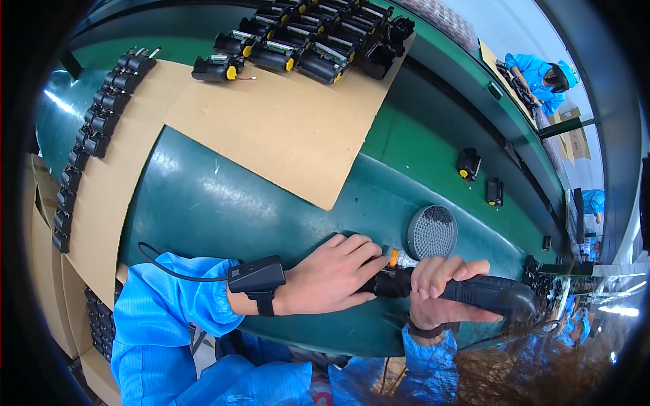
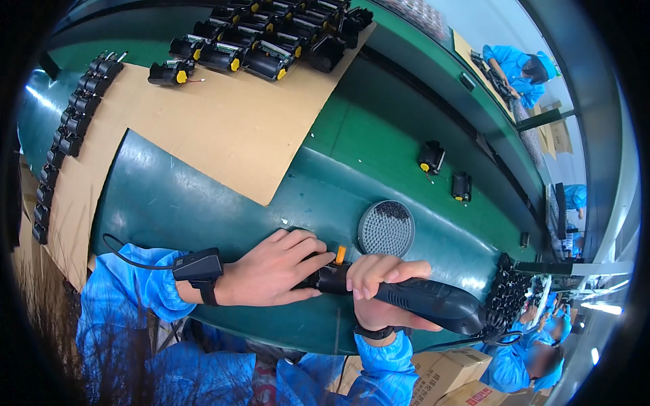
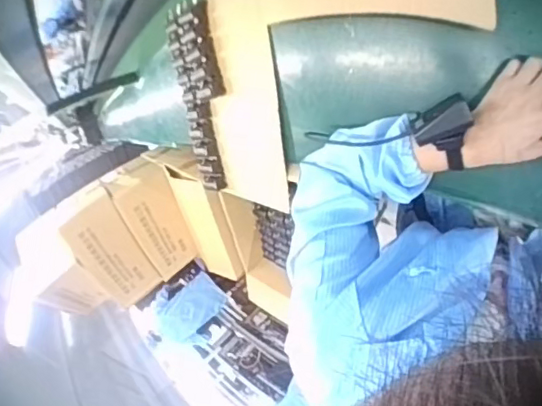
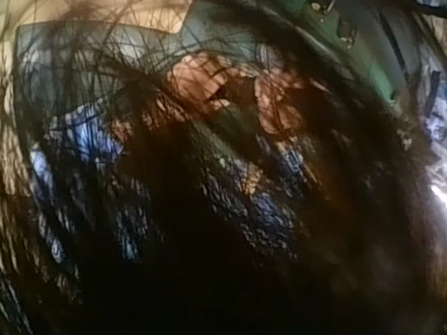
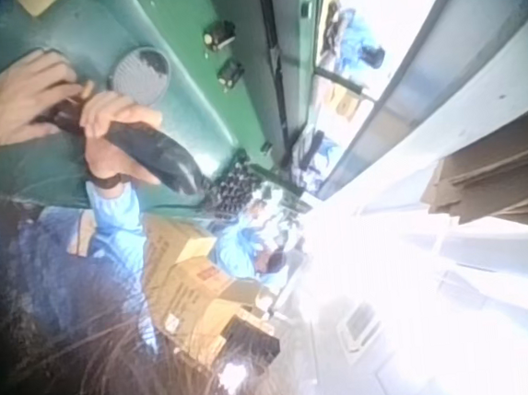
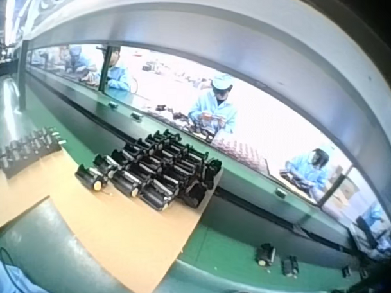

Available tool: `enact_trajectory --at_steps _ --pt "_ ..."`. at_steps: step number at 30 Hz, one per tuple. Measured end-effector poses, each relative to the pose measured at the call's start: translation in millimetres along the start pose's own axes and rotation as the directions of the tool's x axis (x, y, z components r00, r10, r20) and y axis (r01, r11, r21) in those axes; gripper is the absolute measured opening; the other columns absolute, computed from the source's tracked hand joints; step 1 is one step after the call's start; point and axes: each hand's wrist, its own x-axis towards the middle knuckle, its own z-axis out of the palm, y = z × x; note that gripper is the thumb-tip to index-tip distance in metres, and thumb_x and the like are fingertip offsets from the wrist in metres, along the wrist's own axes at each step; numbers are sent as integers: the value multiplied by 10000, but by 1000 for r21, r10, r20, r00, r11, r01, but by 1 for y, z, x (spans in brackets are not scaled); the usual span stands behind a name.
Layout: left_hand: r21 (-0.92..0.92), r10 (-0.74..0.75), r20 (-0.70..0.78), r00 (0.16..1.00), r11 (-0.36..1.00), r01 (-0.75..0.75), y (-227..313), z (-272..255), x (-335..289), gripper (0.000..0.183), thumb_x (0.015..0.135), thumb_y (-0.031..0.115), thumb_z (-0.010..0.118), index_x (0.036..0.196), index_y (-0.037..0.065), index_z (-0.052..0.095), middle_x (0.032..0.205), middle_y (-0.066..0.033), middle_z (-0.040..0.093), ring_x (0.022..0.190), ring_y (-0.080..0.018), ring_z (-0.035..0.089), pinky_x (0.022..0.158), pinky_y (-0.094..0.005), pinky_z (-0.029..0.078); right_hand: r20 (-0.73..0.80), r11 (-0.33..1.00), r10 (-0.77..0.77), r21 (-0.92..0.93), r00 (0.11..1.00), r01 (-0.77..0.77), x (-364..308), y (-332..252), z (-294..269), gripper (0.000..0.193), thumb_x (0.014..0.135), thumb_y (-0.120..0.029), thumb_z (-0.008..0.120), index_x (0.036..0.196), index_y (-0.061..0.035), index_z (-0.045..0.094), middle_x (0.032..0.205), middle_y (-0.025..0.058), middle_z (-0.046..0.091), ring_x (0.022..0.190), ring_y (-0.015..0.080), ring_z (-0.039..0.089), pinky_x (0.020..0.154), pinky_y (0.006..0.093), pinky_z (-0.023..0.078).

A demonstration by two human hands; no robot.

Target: The person assembles electronic components on an assembly line by picking up each component, driving screws into it with an electric screwdriver, and placing the assembled pieces onto a cardboard tray.

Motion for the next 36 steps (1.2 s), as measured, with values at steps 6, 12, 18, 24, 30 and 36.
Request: enact_trajectory --at_steps 6,12,18,24,30,36 --pt "5 -7 2 1000 1000 7 1 -1 0 597 867 372 765 1298 -14 620 1210 -94 567 1191 -257 518 948 -370 444 20 1000 -12 -9 1000 12 1 1 2 809 873 -890 434 1042 -99 448 688 47 528 516 185 517 470 329 451" --pt "-1 1 -3 1000 1000 -1 1 -2 0 589 868 367 763 1294 -15 620 1211 -96 568 1193 -260 517 948 -373 444 86 999 -26 -23 996 28 0 -1 4 821 849 -898 458 1029 -97 446 697 55 527 514 188 507 469 327 442" --pt "-10 2 2 1000 1000 -2 1 -3 0 595 867 366 760 1300 -16 614 1209 -100 571 1194 -262 516 950 -378 443 122 997 -70 23 990 68 0 6 5 862 834 -890 516 1028 -50 495 654 80 553 507 209 551 470 357 488" --pt "-26 -15 39 999 1000 16 3 -4 0 601 882 375 749 1324 -6 604 1235 -109 570 1222 -284 513 993 -406 435 107 998 -58 11 993 57 1 12 8 878 780 -909 535 983 -56 496 618 57 538 467 188 522 415 318 453" --pt "-28 -32 38 999 999 33 4 -3 0 607 891 378 746 1349 9 597 1254 -113 574 1244 -298 515 1029 -430 427 122 999 -15 -28 992 19 -1 10 8 871 785 -922 502 972 -71 478 637 50 530 488 181 516 455 328 460" --pt "-24 -35 39 999 999 36 5 -5 0 602 883 345 760 1360 18 594 1255 -113 574 1237 -301 519 1019 -436 429 -76 997 -64 41 995 67 5 -11 10 797 881 -866 485 993 -77 492 648 51 502 506 178 494 475 313 429"
